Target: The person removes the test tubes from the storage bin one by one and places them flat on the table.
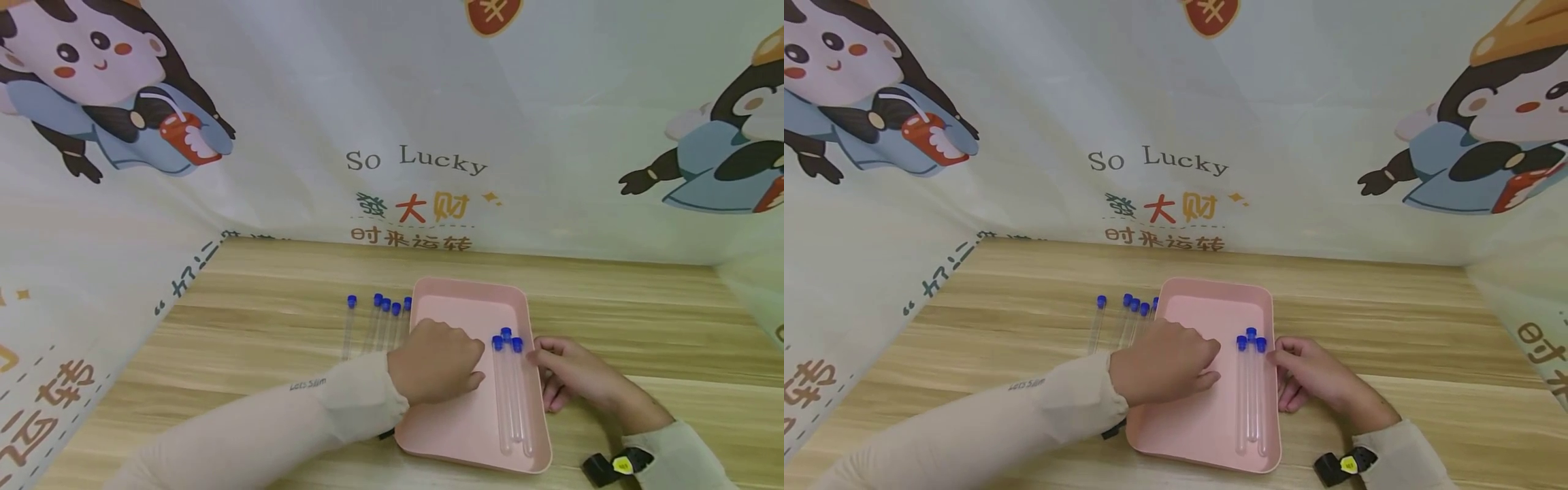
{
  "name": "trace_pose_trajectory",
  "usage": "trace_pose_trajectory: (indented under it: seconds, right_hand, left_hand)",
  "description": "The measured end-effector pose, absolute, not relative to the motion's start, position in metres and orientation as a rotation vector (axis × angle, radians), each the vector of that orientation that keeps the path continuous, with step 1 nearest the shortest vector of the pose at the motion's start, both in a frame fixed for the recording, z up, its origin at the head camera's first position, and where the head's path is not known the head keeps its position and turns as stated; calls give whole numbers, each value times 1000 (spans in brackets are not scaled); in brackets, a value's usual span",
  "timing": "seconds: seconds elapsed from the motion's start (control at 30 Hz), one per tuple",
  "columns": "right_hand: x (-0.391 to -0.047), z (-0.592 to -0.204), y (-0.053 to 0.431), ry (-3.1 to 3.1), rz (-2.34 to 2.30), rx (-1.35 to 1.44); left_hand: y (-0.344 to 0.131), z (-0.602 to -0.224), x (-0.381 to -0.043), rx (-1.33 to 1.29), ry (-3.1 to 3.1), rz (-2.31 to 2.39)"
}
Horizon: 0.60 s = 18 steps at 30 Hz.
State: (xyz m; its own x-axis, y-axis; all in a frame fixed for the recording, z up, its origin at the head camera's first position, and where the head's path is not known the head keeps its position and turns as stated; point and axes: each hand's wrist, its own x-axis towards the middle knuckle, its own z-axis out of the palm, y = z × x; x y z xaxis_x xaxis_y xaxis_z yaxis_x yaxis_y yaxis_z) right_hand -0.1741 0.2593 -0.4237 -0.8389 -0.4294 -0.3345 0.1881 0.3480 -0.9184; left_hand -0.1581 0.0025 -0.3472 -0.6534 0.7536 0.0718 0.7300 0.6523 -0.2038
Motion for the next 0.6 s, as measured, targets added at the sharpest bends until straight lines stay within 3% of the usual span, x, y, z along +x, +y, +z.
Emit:
trace_pose_trajectory:
  seconds: [0.6]
  right_hand:
    - [-174,-425,259,2089,-1522,-219]
  left_hand:
    - [39,-349,-176,-1223,-3036,285]
